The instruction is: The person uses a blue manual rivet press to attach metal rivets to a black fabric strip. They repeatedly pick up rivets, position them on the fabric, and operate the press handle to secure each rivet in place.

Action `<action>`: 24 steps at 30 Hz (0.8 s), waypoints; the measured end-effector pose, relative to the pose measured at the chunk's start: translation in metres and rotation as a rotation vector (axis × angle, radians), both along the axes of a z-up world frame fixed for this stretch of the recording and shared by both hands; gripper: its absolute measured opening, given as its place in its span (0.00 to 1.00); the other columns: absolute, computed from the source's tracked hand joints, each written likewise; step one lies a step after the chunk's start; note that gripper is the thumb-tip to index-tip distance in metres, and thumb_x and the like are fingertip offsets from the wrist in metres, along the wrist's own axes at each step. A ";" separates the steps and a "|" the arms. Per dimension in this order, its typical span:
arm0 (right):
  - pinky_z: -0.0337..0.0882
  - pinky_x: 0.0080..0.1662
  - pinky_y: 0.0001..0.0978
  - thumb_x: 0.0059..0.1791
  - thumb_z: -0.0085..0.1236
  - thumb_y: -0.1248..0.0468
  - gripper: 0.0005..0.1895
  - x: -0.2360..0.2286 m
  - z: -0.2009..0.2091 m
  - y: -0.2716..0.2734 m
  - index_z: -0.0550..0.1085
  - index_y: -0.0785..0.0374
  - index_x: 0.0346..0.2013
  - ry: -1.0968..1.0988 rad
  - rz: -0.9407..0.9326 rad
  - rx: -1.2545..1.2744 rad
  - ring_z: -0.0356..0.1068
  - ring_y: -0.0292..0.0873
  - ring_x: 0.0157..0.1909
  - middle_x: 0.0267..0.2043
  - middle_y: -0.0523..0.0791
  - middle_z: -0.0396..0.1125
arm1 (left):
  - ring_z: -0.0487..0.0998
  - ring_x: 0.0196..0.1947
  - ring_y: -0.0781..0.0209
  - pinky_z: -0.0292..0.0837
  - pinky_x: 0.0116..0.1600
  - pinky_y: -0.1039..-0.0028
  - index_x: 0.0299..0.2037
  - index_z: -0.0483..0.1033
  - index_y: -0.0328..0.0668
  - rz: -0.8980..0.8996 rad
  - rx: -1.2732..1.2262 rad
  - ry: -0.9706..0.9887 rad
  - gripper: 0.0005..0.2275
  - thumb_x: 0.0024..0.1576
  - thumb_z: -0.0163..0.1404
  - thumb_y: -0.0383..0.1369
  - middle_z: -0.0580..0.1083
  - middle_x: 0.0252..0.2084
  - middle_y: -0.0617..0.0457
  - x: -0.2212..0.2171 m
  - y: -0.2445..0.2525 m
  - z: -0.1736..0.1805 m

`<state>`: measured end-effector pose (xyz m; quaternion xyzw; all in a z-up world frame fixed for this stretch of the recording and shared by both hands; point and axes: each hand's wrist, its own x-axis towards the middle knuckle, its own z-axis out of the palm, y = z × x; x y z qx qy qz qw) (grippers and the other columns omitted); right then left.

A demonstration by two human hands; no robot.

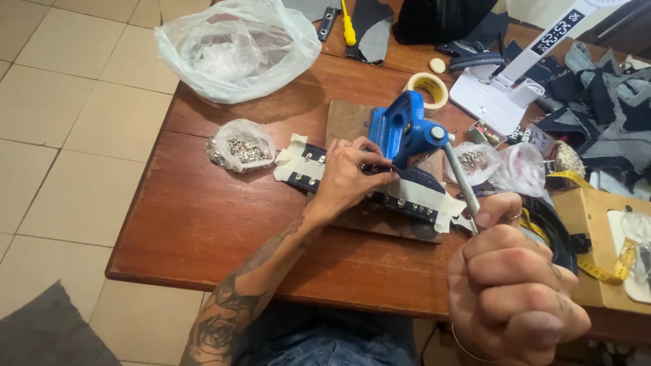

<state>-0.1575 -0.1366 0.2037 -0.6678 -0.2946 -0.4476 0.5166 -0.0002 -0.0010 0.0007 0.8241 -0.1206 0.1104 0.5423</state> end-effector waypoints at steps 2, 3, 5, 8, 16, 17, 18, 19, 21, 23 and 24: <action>0.62 0.51 0.64 0.72 0.31 0.47 0.43 -0.003 0.002 0.000 0.44 0.54 0.12 0.049 0.018 0.002 0.43 0.42 0.17 0.15 0.44 0.43 | 0.83 0.51 0.63 0.57 0.73 0.59 0.44 0.99 0.64 0.004 -0.029 0.005 0.13 0.54 0.77 0.51 0.86 0.51 0.68 -0.002 0.000 0.001; 0.62 0.51 0.64 0.72 0.31 0.47 0.43 -0.002 0.001 0.001 0.44 0.54 0.12 0.049 0.021 0.002 0.43 0.42 0.17 0.15 0.44 0.43 | 0.83 0.51 0.63 0.57 0.73 0.59 0.44 0.99 0.64 0.007 -0.029 0.006 0.13 0.54 0.77 0.51 0.86 0.51 0.68 -0.002 0.000 0.001; 0.63 0.48 0.70 0.65 0.25 0.58 0.35 0.000 -0.002 0.001 0.40 0.54 0.12 0.022 -0.023 0.035 0.40 0.44 0.15 0.12 0.47 0.39 | 0.84 0.49 0.66 0.58 0.71 0.59 0.44 0.99 0.62 -0.009 -0.054 -0.030 0.13 0.55 0.77 0.51 0.86 0.50 0.67 -0.002 0.000 0.001; 0.63 0.51 0.65 0.68 0.29 0.53 0.38 -0.003 0.002 -0.004 0.45 0.54 0.12 0.060 0.026 -0.020 0.46 0.42 0.17 0.15 0.44 0.45 | 0.77 0.48 0.61 0.61 0.67 0.62 0.43 0.99 0.61 0.025 -0.062 -0.065 0.11 0.53 0.79 0.48 0.86 0.48 0.67 -0.002 -0.002 -0.001; 0.64 0.50 0.62 0.73 0.31 0.47 0.42 0.000 -0.005 -0.002 0.43 0.52 0.14 0.028 0.011 0.000 0.41 0.41 0.17 0.15 0.44 0.42 | 0.78 0.49 0.63 0.61 0.69 0.62 0.42 0.99 0.63 -0.007 -0.083 -0.028 0.12 0.52 0.79 0.50 0.86 0.49 0.68 0.001 -0.002 -0.003; 0.64 0.50 0.60 0.73 0.36 0.45 0.42 0.005 -0.009 0.000 0.45 0.50 0.16 -0.030 0.057 0.064 0.45 0.41 0.16 0.16 0.42 0.42 | 0.80 0.48 0.66 0.60 0.69 0.63 0.42 0.99 0.63 -0.013 -0.080 -0.040 0.12 0.52 0.79 0.50 0.87 0.48 0.69 0.002 -0.001 -0.003; 0.64 0.50 0.60 0.73 0.36 0.45 0.42 0.007 -0.026 -0.007 0.45 0.50 0.16 -0.033 0.058 0.065 0.45 0.41 0.16 0.16 0.42 0.42 | 0.80 0.48 0.66 0.60 0.69 0.63 0.42 0.99 0.63 -0.012 -0.079 -0.043 0.12 0.52 0.79 0.50 0.87 0.48 0.69 0.003 -0.001 -0.004; 0.72 0.61 0.53 0.70 0.42 0.50 0.36 0.010 -0.043 -0.014 0.51 0.47 0.16 -0.101 0.143 0.115 0.49 0.38 0.17 0.16 0.39 0.48 | 0.80 0.48 0.66 0.59 0.69 0.63 0.42 0.99 0.63 -0.013 -0.072 -0.050 0.13 0.52 0.79 0.51 0.87 0.48 0.69 0.005 -0.001 -0.006; 0.80 0.71 0.47 0.66 0.48 0.56 0.32 0.000 -0.063 -0.039 0.57 0.46 0.17 -0.173 0.231 0.161 0.53 0.35 0.17 0.16 0.37 0.55 | 0.80 0.47 0.66 0.58 0.69 0.63 0.42 0.99 0.64 -0.014 -0.068 -0.060 0.13 0.52 0.79 0.52 0.87 0.48 0.68 0.007 -0.003 -0.008; 0.67 0.58 0.43 0.41 0.72 0.75 0.30 -0.023 -0.070 -0.073 0.61 0.51 0.07 0.192 -0.006 -0.221 0.64 0.28 0.19 0.18 0.37 0.65 | 0.81 0.47 0.67 0.61 0.70 0.64 0.42 0.99 0.64 -0.045 -0.091 -0.036 0.12 0.53 0.79 0.51 0.87 0.48 0.69 0.008 -0.001 -0.011; 0.67 0.58 0.43 0.41 0.72 0.75 0.30 -0.013 -0.086 -0.084 0.61 0.51 0.07 0.203 -0.003 -0.216 0.64 0.28 0.19 0.18 0.37 0.65 | 0.81 0.47 0.67 0.61 0.70 0.64 0.42 0.99 0.64 -0.043 -0.086 -0.025 0.12 0.53 0.79 0.51 0.87 0.48 0.69 0.008 0.002 -0.014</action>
